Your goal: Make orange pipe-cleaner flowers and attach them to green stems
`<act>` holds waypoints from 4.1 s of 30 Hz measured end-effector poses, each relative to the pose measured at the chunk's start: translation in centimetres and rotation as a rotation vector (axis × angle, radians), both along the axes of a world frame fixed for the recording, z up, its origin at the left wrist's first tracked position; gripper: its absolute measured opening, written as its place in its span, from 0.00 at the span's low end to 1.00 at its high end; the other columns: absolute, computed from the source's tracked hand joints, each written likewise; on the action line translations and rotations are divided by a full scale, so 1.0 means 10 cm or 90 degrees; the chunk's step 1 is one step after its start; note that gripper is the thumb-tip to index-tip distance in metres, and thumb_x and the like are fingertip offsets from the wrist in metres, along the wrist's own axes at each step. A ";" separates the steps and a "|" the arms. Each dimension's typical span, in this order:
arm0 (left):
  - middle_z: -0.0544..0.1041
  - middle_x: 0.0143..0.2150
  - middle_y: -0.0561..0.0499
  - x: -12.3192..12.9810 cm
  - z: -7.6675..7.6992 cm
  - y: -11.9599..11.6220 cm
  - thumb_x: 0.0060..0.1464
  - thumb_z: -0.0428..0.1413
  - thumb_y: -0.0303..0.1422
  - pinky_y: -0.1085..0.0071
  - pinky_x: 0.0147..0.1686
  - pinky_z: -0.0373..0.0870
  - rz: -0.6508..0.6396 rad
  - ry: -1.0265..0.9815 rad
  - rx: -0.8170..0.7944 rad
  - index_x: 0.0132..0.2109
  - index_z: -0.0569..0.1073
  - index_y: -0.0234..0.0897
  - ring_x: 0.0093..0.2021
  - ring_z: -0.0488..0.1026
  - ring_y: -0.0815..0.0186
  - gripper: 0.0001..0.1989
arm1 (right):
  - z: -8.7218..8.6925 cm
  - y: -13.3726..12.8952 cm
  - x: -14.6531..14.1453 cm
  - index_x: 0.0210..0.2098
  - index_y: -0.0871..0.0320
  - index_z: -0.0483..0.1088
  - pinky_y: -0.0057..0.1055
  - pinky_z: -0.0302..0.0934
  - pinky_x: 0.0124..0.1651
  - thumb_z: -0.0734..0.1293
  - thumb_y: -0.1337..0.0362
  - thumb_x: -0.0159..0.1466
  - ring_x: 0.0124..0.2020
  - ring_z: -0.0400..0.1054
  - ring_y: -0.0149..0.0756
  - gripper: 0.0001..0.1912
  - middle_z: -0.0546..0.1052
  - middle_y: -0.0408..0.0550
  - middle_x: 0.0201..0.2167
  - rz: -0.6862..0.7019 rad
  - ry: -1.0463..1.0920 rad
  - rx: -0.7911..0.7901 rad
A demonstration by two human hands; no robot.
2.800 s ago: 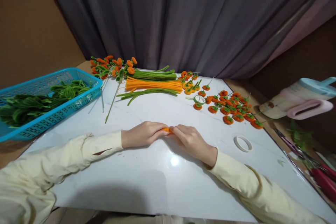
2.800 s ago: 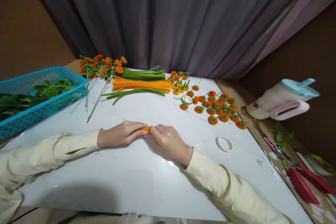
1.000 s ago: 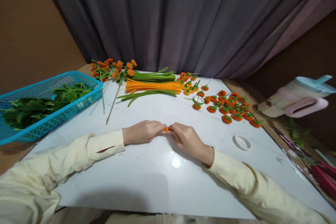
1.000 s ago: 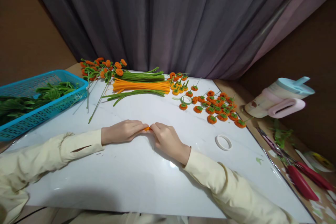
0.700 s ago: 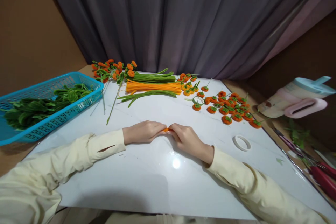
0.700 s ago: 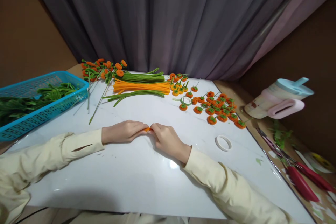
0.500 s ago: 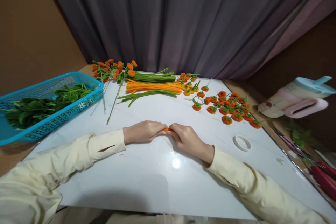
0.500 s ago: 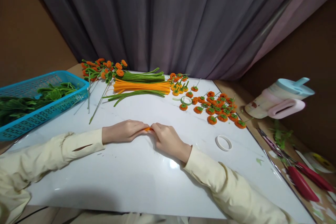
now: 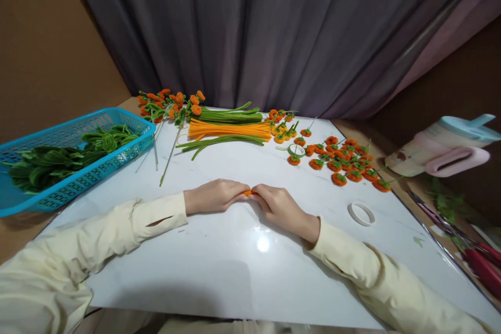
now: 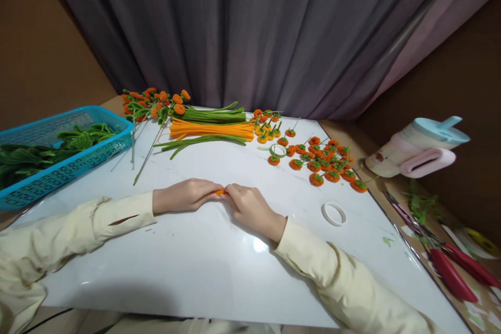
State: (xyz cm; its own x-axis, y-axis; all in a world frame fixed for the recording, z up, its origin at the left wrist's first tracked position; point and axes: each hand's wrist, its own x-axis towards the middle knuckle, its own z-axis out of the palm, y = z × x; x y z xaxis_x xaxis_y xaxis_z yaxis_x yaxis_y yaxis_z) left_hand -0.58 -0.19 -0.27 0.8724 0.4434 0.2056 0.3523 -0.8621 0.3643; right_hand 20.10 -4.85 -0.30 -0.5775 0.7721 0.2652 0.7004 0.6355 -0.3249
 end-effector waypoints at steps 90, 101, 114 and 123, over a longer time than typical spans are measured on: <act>0.75 0.36 0.48 0.01 0.03 0.00 0.65 0.38 0.40 0.72 0.35 0.64 0.007 0.008 0.003 0.45 0.68 0.35 0.35 0.72 0.65 0.18 | 0.02 0.00 0.01 0.37 0.59 0.62 0.26 0.51 0.29 0.57 0.71 0.64 0.28 0.65 0.32 0.04 0.72 0.47 0.31 -0.006 -0.068 0.014; 0.75 0.37 0.48 0.01 0.03 -0.01 0.65 0.38 0.39 0.72 0.35 0.64 0.006 0.018 0.005 0.45 0.67 0.35 0.36 0.72 0.65 0.17 | 0.02 0.01 0.01 0.37 0.60 0.62 0.27 0.51 0.29 0.57 0.71 0.65 0.28 0.65 0.32 0.04 0.72 0.47 0.31 -0.003 -0.080 0.022; 0.74 0.37 0.48 0.02 0.03 -0.01 0.65 0.37 0.39 0.72 0.35 0.64 0.006 0.018 0.008 0.45 0.67 0.35 0.36 0.72 0.65 0.18 | 0.01 0.01 0.02 0.36 0.59 0.62 0.26 0.51 0.29 0.56 0.70 0.65 0.27 0.64 0.31 0.05 0.72 0.46 0.30 0.001 -0.073 0.039; 0.75 0.37 0.48 0.01 0.03 -0.01 0.65 0.38 0.39 0.72 0.35 0.64 0.004 0.014 0.010 0.46 0.67 0.34 0.36 0.72 0.65 0.17 | 0.00 0.01 0.02 0.36 0.59 0.62 0.26 0.51 0.29 0.56 0.70 0.65 0.28 0.64 0.31 0.04 0.72 0.47 0.31 0.000 -0.073 0.032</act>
State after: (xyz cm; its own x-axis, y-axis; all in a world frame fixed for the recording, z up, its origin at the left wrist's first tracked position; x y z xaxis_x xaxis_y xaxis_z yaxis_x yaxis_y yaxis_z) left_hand -0.49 -0.25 0.02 0.8739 0.4460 0.1934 0.3659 -0.8654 0.3422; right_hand 20.28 -4.70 -0.32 -0.6062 0.7597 0.2355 0.7313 0.6488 -0.2104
